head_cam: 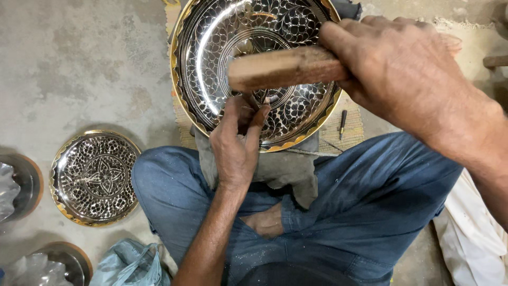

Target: The person sits cross-legged and uses a wooden mallet and metal punch to emboss a decorative pattern into a silver-colored metal plate. The hands repeatedly strike the punch to create a textured design on the plate's surface.

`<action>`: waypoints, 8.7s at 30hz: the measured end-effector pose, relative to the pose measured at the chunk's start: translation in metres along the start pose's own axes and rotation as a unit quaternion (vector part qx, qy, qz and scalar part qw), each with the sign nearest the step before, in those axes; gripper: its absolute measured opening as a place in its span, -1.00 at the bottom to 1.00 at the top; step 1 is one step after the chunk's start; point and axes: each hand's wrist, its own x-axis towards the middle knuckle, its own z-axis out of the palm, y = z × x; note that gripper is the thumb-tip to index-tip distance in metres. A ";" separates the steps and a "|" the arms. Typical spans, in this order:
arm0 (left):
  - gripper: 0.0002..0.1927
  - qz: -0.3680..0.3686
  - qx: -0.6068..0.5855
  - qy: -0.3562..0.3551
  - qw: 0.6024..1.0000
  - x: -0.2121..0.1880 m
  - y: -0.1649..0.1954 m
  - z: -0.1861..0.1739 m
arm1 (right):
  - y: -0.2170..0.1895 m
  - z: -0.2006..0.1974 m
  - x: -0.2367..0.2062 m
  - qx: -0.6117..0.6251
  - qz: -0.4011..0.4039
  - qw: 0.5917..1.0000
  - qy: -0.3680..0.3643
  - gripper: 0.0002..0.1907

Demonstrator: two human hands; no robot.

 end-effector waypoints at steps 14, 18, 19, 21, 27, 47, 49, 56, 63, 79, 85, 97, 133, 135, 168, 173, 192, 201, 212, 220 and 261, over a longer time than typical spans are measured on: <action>-0.76 -0.019 -0.018 0.008 1.000 0.001 0.006 0.000 | 0.001 0.000 0.001 -0.077 0.017 0.996 -0.046 -0.81; -0.71 0.001 0.001 0.000 1.000 -0.002 0.003 0.000 | 0.005 0.001 -0.004 -0.113 -0.013 0.993 0.010 -0.81; -0.71 0.007 0.005 0.001 1.000 -0.002 0.002 0.001 | 0.006 0.003 -0.004 -0.080 0.010 0.997 -0.007 -0.77; -0.73 0.005 0.007 0.000 1.000 -0.001 -0.001 0.003 | 0.007 0.003 -0.004 -0.017 0.057 0.997 -0.039 -0.70; -0.74 -0.006 0.003 -0.003 1.000 -0.003 -0.002 0.002 | 0.001 -0.002 -0.002 -0.118 -0.019 0.993 0.004 -0.73; -0.71 -0.012 0.005 -0.002 1.000 0.000 0.004 0.001 | 0.004 0.000 -0.004 -0.012 0.014 1.000 -0.002 -0.75; -0.72 0.004 0.007 0.006 1.000 0.000 0.005 0.001 | 0.005 0.000 -0.007 0.040 0.033 0.999 0.016 -0.71; -0.68 -0.024 0.011 0.001 1.000 -0.001 0.006 0.002 | 0.007 0.001 -0.007 -0.069 0.006 0.997 -0.037 -0.74; -0.69 -0.011 -0.007 -0.001 1.000 -0.001 0.004 0.002 | 0.005 0.002 -0.009 -0.074 0.005 0.997 -0.037 -0.75; -0.64 0.002 0.025 -0.001 1.000 -0.003 -0.003 0.003 | 0.000 0.005 -0.008 0.033 0.086 0.991 -0.095 -0.73; -0.64 0.009 0.039 0.000 0.999 -0.004 -0.005 0.004 | -0.004 0.008 -0.010 0.056 0.111 0.984 -0.129 -0.77; -0.61 0.027 -0.080 -0.121 0.989 0.033 -0.018 -0.021 | -0.044 0.053 -0.082 0.336 0.290 0.896 0.025 -0.46; -0.63 0.179 -0.002 -0.274 0.945 0.059 -0.025 -0.017 | -0.055 0.079 -0.092 0.278 0.355 0.872 0.192 -0.68; -0.62 0.189 -0.001 -0.262 0.946 0.057 -0.026 -0.017 | -0.054 0.081 -0.092 0.430 0.407 0.785 0.183 -0.74; -0.59 0.240 0.036 -0.239 0.940 0.061 -0.034 -0.011 | -0.052 0.077 -0.091 0.126 0.313 0.937 0.094 -0.68; -0.60 0.237 0.040 -0.246 0.939 0.059 -0.037 -0.008 | -0.054 0.070 -0.085 0.206 0.318 0.920 0.097 -0.65; -0.60 0.230 0.023 -0.248 0.941 0.062 -0.024 -0.016 | -0.060 0.087 -0.090 0.359 0.347 0.858 0.119 -0.61; -0.63 0.231 0.039 -0.254 0.939 0.062 -0.028 -0.013 | -0.064 0.082 -0.085 0.135 0.312 0.937 0.084 -0.63; -0.64 0.247 0.015 -0.240 0.939 0.060 -0.022 -0.016 | -0.072 0.087 -0.092 0.222 0.371 0.898 0.082 -0.63; -0.59 0.227 0.043 -0.260 0.938 0.061 -0.018 -0.020 | -0.074 0.091 -0.098 0.226 0.370 0.898 0.077 -0.65; -0.74 0.006 -0.114 0.119 0.986 -0.017 -0.015 -0.033 | -0.085 0.143 -0.084 0.607 0.458 0.638 0.125 -0.47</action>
